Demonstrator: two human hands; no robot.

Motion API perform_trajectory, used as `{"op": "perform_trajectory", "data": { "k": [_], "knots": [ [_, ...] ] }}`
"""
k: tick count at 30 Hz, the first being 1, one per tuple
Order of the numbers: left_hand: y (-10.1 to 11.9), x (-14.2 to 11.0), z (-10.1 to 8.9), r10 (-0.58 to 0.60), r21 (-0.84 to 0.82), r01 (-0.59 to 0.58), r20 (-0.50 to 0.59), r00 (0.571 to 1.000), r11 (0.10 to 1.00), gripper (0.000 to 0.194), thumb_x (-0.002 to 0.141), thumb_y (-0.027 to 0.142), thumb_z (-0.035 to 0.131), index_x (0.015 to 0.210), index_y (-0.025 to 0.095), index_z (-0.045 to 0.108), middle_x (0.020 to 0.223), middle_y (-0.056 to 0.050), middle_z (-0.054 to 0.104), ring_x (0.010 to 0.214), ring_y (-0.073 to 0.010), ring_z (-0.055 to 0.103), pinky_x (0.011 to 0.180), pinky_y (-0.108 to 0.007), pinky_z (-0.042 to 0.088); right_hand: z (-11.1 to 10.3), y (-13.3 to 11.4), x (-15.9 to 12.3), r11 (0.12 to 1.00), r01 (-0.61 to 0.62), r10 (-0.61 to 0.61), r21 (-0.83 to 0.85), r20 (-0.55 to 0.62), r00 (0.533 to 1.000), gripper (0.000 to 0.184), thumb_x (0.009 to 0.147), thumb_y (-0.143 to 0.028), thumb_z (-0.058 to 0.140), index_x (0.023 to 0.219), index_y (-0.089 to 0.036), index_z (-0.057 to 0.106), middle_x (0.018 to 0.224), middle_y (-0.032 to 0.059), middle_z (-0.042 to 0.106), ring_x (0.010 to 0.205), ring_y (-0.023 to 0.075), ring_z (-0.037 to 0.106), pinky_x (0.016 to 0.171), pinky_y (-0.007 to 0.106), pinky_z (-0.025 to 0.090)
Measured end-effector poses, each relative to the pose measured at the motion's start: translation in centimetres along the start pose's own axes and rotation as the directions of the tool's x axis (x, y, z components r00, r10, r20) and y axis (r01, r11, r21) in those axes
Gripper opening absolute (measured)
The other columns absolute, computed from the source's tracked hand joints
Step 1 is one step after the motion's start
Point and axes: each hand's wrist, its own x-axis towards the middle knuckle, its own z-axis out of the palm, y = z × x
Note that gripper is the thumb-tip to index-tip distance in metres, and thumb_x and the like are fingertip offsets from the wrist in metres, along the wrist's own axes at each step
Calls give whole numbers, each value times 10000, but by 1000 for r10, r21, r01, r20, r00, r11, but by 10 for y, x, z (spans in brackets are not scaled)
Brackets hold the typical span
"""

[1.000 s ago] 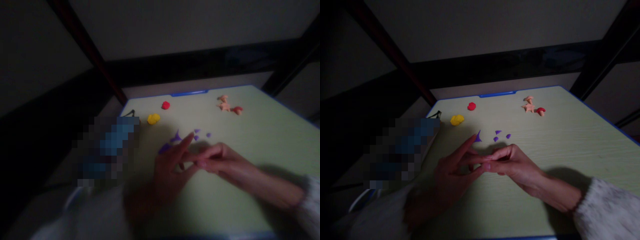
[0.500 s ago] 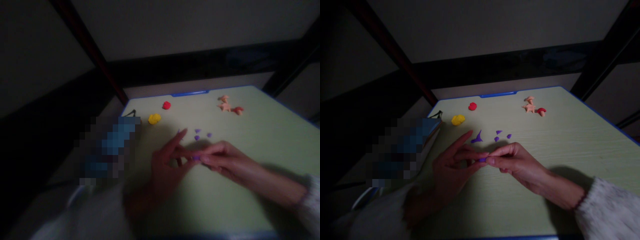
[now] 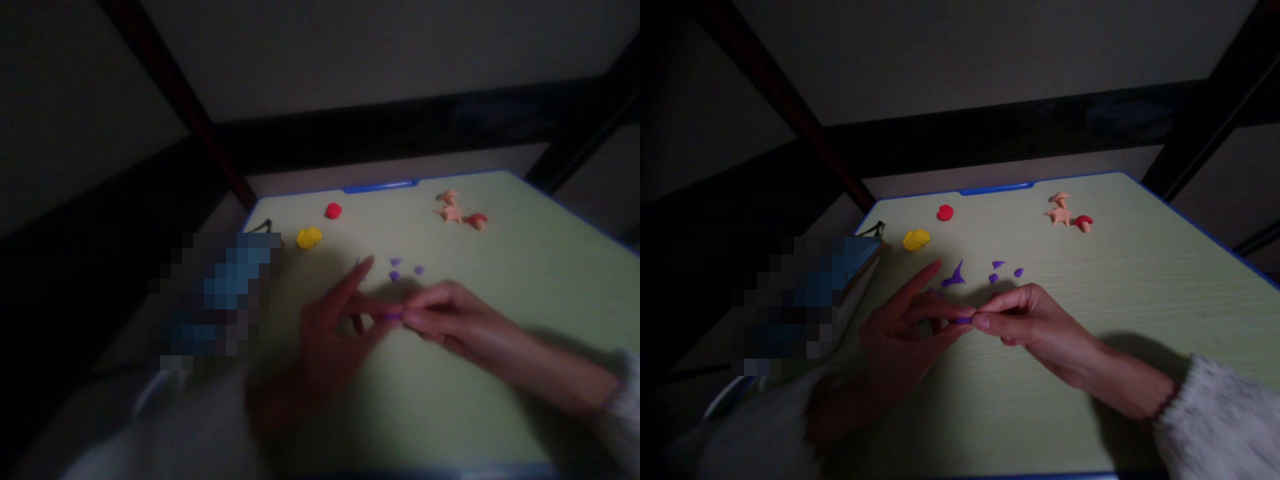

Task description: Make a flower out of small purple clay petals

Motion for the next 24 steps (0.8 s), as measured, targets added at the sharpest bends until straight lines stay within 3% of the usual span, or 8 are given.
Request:
{"op": "perform_trajectory", "data": {
  "k": [4, 7, 10, 11, 14, 17, 24],
  "knots": [
    [0, 2, 0, -3, -45, 4, 21, 1000, 999, 715, 639, 114, 751, 1257, 337, 466, 837, 20, 739, 631, -115, 654, 477, -166, 490, -1, 2, 1, 1000, 21, -21, -13, -16, 1000, 168, 662, -311, 749, 570, -181, 697, 450, -65, 436, 473, 51, 329, 463, 217, 224],
    [2, 5, 0, -76, -94, 81, 58, 995, 992, 679, 601, 170, 779, 1212, 252, 495, 910, -35, 706, 669, -127, 628, 452, -165, 473, -1, 2, 2, 996, 77, -79, -39, -57, 995, 159, 668, -287, 745, 569, -176, 688, 448, -70, 436, 468, 46, 336, 455, 204, 242],
    [3, 8, -2, -175, -92, 185, 107, 979, 978, 247, 699, 307, 692, 869, 175, 570, 680, 13, 606, 538, -80, 529, 407, -154, 388, 0, -2, 2, 988, 126, -133, -90, -76, 988, 150, 695, -264, 718, 587, -168, 678, 443, -78, 428, 428, 34, 301, 408, 189, 224],
    [3, 9, -2, -203, -67, 214, 146, 968, 974, 193, 761, 345, 619, 766, 168, 542, 598, 33, 545, 495, -67, 479, 402, -157, 353, 1, -4, 2, 985, 136, -145, -110, -77, 986, 158, 706, -257, 706, 585, -163, 670, 442, -79, 427, 416, 31, 295, 396, 183, 222],
    [3, 9, -2, -225, 30, 226, 294, 929, 974, 314, 867, 386, 425, 640, 172, 456, 479, 60, 408, 435, -62, 369, 411, -187, 284, 4, -9, 1, 972, 156, -169, -174, -61, 984, 204, 723, -248, 685, 557, -142, 629, 450, -72, 442, 406, 24, 321, 380, 166, 241],
    [4, 9, 0, -195, 119, 161, 375, 906, 980, 340, 876, 371, 383, 596, 183, 417, 446, 65, 353, 432, -76, 344, 435, -214, 270, 7, -12, 0, 965, 159, -167, -210, -22, 986, 205, 707, -268, 699, 582, -127, 618, 462, -61, 469, 412, 24, 374, 387, 155, 285],
    [5, 9, 2, -254, 152, 212, 358, 899, 965, 322, 874, 313, 373, 574, 196, 378, 457, 64, 339, 440, -88, 333, 461, -227, 271, 4, -5, 2, 976, 146, -137, -162, 60, 989, 261, 762, -365, 651, 661, -134, 583, 550, -29, 546, 447, 39, 467, 418, 152, 378]
  ]
}}
